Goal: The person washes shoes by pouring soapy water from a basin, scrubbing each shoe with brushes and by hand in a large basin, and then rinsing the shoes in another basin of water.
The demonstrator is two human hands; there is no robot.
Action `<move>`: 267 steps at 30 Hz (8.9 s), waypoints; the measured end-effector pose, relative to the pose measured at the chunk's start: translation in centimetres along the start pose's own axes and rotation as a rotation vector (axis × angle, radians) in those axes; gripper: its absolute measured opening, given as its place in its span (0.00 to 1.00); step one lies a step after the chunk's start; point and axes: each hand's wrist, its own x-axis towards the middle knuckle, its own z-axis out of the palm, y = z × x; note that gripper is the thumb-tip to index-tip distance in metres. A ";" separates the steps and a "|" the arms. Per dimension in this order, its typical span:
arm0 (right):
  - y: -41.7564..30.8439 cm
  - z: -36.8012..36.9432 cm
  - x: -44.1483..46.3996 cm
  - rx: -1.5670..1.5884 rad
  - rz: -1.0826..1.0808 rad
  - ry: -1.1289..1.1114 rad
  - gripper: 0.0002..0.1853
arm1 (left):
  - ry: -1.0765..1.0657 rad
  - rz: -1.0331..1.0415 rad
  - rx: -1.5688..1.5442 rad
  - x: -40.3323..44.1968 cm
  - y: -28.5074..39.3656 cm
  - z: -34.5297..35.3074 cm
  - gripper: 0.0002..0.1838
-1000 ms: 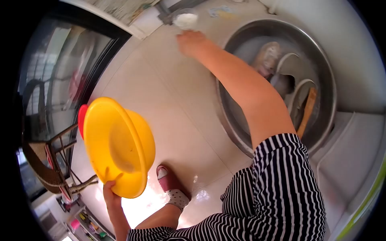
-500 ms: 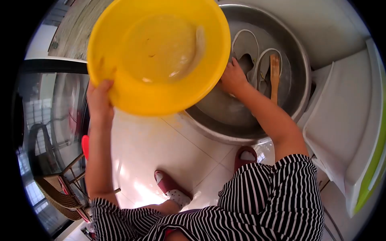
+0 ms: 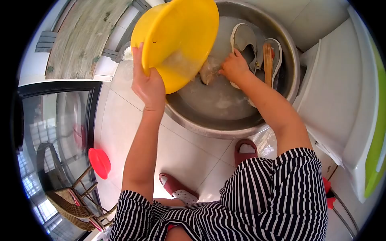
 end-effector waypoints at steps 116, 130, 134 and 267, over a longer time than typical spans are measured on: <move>-10.9 5.8 4.3 1.072 -0.243 0.039 0.28 | -0.287 -0.866 -0.492 -10.8 -3.3 3.5 0.21; -10.2 5.9 5.3 0.915 -0.116 -0.200 0.26 | -0.553 -1.032 -0.448 -9.0 -3.4 2.3 0.19; -7.6 5.3 6.5 0.648 -0.054 -0.173 0.25 | -0.705 -0.835 -0.026 -2.3 -3.4 -1.3 0.18; -11.6 -12.2 -6.8 0.720 -0.285 0.497 0.28 | -0.166 -0.763 -0.773 -1.4 -4.1 -4.3 0.21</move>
